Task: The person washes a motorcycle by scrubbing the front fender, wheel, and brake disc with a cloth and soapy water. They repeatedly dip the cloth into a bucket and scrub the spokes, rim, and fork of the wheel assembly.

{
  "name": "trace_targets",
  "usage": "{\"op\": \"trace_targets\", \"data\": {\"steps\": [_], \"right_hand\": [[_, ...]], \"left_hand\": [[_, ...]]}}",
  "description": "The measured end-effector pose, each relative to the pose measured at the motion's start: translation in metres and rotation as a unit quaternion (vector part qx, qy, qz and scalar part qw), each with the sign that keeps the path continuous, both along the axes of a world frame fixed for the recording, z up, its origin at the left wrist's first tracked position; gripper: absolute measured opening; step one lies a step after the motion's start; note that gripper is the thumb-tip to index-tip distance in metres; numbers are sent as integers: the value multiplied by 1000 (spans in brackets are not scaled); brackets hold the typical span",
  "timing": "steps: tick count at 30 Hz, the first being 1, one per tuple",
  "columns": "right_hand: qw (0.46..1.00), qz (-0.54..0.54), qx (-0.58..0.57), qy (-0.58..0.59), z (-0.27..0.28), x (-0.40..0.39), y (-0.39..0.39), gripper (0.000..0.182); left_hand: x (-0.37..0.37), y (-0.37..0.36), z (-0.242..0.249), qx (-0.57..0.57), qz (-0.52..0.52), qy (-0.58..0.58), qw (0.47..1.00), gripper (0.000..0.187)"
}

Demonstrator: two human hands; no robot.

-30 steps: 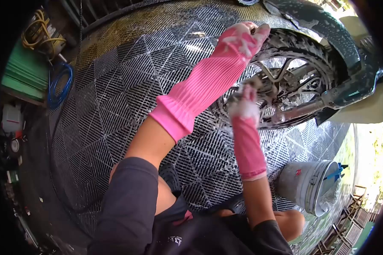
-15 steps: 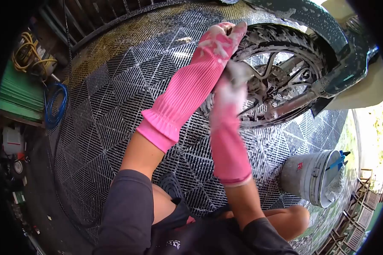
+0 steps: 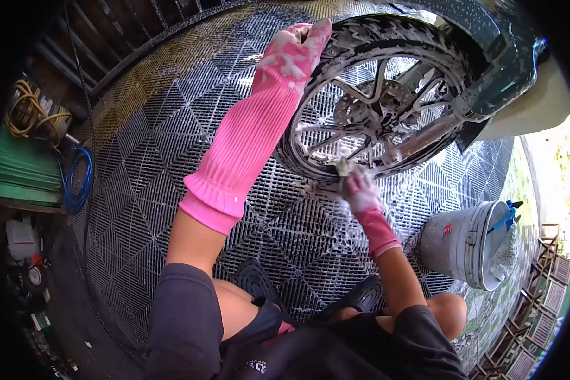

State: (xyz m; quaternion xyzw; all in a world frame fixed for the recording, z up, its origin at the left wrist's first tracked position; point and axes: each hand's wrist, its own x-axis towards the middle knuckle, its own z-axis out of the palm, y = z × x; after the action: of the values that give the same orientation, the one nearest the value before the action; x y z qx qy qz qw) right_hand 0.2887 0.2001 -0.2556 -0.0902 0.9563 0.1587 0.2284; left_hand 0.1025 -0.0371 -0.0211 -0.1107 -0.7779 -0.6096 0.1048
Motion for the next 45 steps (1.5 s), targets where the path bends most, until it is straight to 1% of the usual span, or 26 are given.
{"op": "trace_targets", "data": {"steps": [1, 3, 5, 7, 8, 9, 10, 11, 13, 16, 18, 20, 23, 24, 26, 27, 28, 32, 35, 37, 40, 41, 42, 43, 44, 45], "right_hand": [[967, -187, -167, 40, 31, -4, 1, 69], [991, -108, 27, 78, -41, -11, 8, 67], [928, -323, -184, 26, -38, -24, -62, 70], [919, -289, -261, 60, 43, -11, -130, 67], [964, -182, -190, 39, 21, -10, -139, 66], [922, -148, -310, 177, -9, -1, -141, 69], [932, -135, -314, 117, 1, -1, -132, 70], [939, -119, -317, 57, 16, -1, -114, 71], [951, 39, -269, 150, -33, 0, -52, 69], [965, -87, -231, 88, 4, 6, -6, 67], [921, -154, -318, 162, -36, 7, 10, 69], [825, -289, -472, 116, -12, 12, -19, 68], [896, -154, -370, 191, -15, 20, -50, 61], [862, -283, -420, -4, 62, 21, -66, 54], [872, 9, -448, 197, -1, 17, -53, 43], [818, 100, -498, 269, -11, 25, -51, 39], [791, 53, -565, 231, -2, 19, -54, 38], [846, 148, -390, 333, 102, -2, -38, 52], [868, 125, -344, 335, 151, 2, -38, 51], [830, 62, -394, 389, 149, 10, -55, 49], [756, -8, -567, 328, 146, 15, -56, 32], [716, -55, -636, 282, 158, 17, -54, 26], [598, -235, -748, 164, 173, 13, -50, 21], [399, -418, -810, 99, 199, 10, -49, 19], [493, -356, -769, 197, 226, 18, -46, 20], [341, -249, -897, 132, 202, -2, -26, 20]], "left_hand": [[2, 0, 2, -1, -7, 9, 1000, 87], [6, -1, 8, -1, -23, 26, 999, 82], [3, 5, 8, 68, -13, -4, 998, 76], [-23, -3, 0, -22, -5, 11, 1000, 79], [-17, -3, 17, -66, -1, 20, 998, 80], [-4, -10, 30, -77, 6, -81, 994, 78], [14, -13, 47, -87, 15, -182, 979, 76], [12, -25, 34, -5, -7, -214, 977, 75], [10, -50, 7, 161, -34, -276, 947, 74], [27, -48, -76, 322, 21, -330, 887, 74], [56, -33, -142, 344, 93, -366, 860, 73], [81, -17, -200, 328, 161, -396, 843, 73], [85, -15, -223, 298, 177, -416, 841, 73], [82, -18, -210, 284, 169, -413, 849, 73], [77, -26, -160, 259, 143, -398, 868, 73], [74, -30, -120, 246, 126, -383, 881, 73], [70, -28, -71, 221, 106, -352, 903, 73], [84, 36, 58, 73, 75, -118, 987, 73], [104, 67, 88, 29, 60, -39, 997, 73], [116, 65, 100, 16, 18, -55, 998, 73], [119, 44, 88, 70, -95, -98, 988, 74], [111, 35, 74, 130, -149, -109, 974, 74], [104, 21, 56, 225, -218, -126, 941, 74], [95, 9, 36, 371, -320, -158, 857, 74], [85, -4, 16, 577, -449, -241, 638, 75], [77, -16, -2, 674, -532, -345, 380, 75]]}}
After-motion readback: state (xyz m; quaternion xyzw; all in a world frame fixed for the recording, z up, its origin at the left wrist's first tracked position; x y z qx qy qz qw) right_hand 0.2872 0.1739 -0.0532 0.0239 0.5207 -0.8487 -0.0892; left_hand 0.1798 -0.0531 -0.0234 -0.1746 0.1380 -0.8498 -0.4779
